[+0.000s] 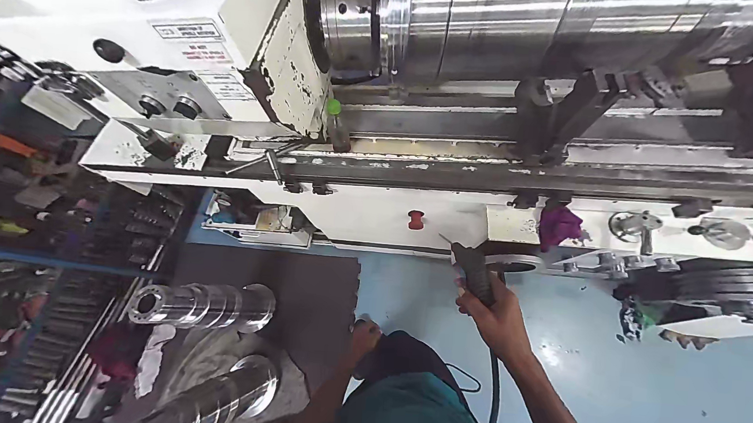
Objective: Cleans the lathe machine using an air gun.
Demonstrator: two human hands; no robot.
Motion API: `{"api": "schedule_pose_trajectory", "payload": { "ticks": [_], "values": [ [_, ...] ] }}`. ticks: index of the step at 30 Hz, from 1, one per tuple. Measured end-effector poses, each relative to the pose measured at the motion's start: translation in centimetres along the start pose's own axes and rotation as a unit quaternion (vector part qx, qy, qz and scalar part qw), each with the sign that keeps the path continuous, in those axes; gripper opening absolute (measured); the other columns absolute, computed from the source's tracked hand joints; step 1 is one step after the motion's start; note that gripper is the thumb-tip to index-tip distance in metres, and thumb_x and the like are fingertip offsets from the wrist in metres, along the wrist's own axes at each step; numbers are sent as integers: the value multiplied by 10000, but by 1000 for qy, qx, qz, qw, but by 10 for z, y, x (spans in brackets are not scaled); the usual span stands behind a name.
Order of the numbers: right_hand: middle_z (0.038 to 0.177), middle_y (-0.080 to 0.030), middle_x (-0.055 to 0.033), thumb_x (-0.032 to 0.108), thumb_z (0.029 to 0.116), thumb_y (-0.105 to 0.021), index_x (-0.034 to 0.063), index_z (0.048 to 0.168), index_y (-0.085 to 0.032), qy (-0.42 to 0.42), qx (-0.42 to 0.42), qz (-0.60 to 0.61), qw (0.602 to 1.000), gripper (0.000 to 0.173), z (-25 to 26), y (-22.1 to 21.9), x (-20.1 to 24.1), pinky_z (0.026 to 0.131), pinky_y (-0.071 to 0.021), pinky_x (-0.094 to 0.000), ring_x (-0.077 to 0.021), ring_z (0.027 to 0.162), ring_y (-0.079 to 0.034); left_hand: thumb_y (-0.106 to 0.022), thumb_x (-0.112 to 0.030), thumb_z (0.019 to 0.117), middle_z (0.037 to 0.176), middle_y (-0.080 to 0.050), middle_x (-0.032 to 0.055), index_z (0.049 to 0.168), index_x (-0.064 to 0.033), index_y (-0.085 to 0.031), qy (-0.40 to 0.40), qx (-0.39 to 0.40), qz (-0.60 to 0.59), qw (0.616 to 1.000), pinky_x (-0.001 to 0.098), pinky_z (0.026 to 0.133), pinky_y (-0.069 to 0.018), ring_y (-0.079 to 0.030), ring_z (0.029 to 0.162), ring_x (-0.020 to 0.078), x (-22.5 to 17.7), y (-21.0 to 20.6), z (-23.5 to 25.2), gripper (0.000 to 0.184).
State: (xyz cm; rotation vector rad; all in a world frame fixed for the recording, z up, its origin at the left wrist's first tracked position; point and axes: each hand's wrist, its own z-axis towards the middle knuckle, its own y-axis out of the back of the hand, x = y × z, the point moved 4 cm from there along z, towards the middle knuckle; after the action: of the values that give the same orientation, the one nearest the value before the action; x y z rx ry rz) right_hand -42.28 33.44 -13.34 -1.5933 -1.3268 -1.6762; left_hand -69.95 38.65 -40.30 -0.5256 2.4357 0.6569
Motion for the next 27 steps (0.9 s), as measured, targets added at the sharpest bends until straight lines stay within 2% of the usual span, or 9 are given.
{"api": "schedule_pose_trajectory", "payload": {
  "ticks": [4,7,10,13,16,19,21,23,27],
  "values": [
    [926,-731,-34,273,913,-626,20,1199,-632,-11,13,-15,1000,382,-7,-8,-7,672,-637,-342,-133,731,-720,-522,-248,1073,1177,-677,260,1296,46,-617,-34,41,-19,998,511,976,-537,-685,1052,351,-6,-13,-4,382],
    [885,-720,-26,257,921,-631,29,1176,-630,-27,32,-21,999,342,-1,-21,-4,660,-635,-330,-128,713,-716,-538,-250,1068,1190,-672,270,1305,54,-613,-18,32,-32,999,524,995,-524,-677,1073,364,20,-11,-19,393],
    [854,-714,-30,229,942,-637,30,1164,-639,-35,48,-23,998,298,11,-36,10,660,-631,-334,-140,694,-712,-549,-264,1064,1205,-673,265,1339,34,-602,56,-16,-78,995,550,978,-534,-681,1072,382,72,-3,-41,408],
    [830,-707,-34,244,943,-633,35,1155,-643,-5,56,-32,998,298,24,-52,25,652,-623,-347,-143,672,-702,-556,-256,1070,1250,-672,253,1374,10,-597,148,-57,-112,981,548,1020,-511,-666,1140,385,127,8,-75,407],
    [881,-722,-45,222,957,-638,37,1193,-638,17,66,-19,998,300,32,-61,39,673,-628,-343,-146,700,-710,-559,-239,1067,1212,-679,277,1330,56,-603,205,-121,-166,957,554,982,-535,-681,1090,397,187,8,-113,398],
    [955,-736,-61,178,943,-633,24,1198,-629,35,64,-1,997,298,40,-66,54,672,-622,-344,-158,724,-712,-519,-228,1078,1184,-688,271,1256,66,-644,266,-149,-167,937,553,946,-546,-687,1064,397,223,2,-135,365],
    [933,-737,-66,178,946,-643,19,1175,-634,46,58,4,997,279,44,-70,58,668,-628,-353,-164,715,-715,-533,-220,1066,1202,-695,254,1217,52,-678,285,-132,-123,941,551,982,-533,-680,1111,390,226,-3,-145,344],
    [920,-736,-65,176,952,-646,19,1157,-635,43,63,5,997,259,44,-75,59,658,-625,-348,-161,703,-712,-552,-192,1057,1223,-677,282,1231,74,-662,271,-124,-123,947,572,1008,-510,-659,1143,420,218,-11,-155,337],
    [926,-732,-65,161,959,-638,17,1179,-635,29,89,11,996,263,39,-86,56,665,-621,-338,-160,710,-708,-554,-241,1070,1181,-694,266,1274,52,-645,242,-124,-181,945,559,973,-530,-683,1079,399,197,-23,-141,368]
  ]
}}
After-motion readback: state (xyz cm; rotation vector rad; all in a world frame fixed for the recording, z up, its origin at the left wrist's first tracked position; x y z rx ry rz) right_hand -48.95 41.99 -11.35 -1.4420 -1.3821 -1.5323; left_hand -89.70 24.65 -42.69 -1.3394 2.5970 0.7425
